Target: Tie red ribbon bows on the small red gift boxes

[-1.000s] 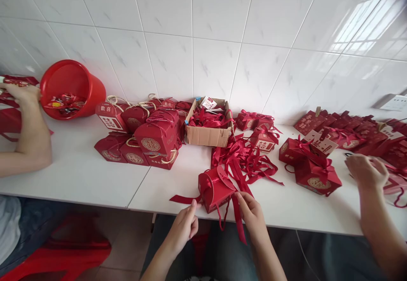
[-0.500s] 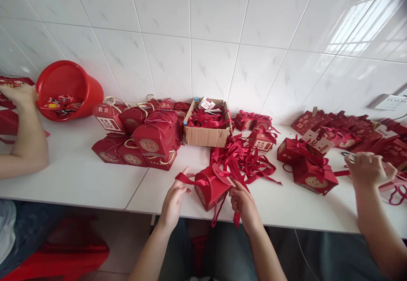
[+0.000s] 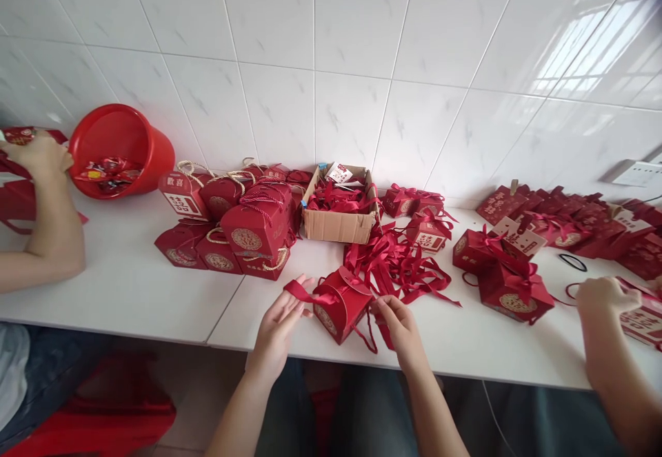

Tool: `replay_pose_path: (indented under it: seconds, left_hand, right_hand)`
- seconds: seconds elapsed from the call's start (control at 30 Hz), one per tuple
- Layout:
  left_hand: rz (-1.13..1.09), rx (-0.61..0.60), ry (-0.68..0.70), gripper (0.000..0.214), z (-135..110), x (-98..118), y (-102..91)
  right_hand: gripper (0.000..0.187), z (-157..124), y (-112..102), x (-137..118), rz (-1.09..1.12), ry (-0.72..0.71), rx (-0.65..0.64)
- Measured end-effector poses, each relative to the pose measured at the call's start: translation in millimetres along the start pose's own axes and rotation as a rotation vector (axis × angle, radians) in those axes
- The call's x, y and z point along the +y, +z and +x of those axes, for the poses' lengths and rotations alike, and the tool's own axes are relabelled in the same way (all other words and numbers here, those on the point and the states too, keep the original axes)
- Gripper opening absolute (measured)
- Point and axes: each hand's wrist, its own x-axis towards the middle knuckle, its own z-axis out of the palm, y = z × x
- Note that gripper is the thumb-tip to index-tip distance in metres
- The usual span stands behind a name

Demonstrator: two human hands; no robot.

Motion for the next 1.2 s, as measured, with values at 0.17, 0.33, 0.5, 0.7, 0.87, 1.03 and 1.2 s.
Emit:
replay_pose_path:
  seconds: [0.17, 0.33, 0.5, 0.7, 0.87, 1.03, 1.2]
  left_hand:
    - [0.660, 0.169, 0.007, 0.033, 15.6, -4.3, -31.7]
    - [0.889, 0.159, 0.380, 0.034, 17.8, -11.7, -28.0]
    - [0.760, 0.011, 0.377, 0.016, 8.4, -17.8, -8.3]
    - [0.486, -0.051, 0.069, 0.020, 5.9, -12.9, -26.8]
    - [0.663, -0.187, -0.107, 0.032, 12.5, 18.3, -53.0]
    - [1.032, -0.408, -0.247, 0.033, 25.9, 36.8, -76.9]
    - [0.659, -0.950, -0.458, 0.042, 32.8, 30.1, -75.6]
  right_hand:
    - [0.030, 3.1, -1.1, 7.5, -0.252, -0.238, 0.118]
    - [0.047, 29.5, -6.3, 5.8, -0.046, -0.215, -0.287]
    - [0.042, 30.0, -2.0, 5.1, -0.042, -0.094, -0.461]
    - [0.022, 7.5, -10.6, 1.3, 0.057, -0.068, -0.366]
    - [0.010, 1.8, -40.5, -31.7, -0.207, -0.198, -0.545]
    - [0.017, 1.3, -49.1, -51.7, -0.785, -0.306, -0.662]
    - [0.023, 22.9, -18.4, -25.0, -0.637, -0.373, -0.006]
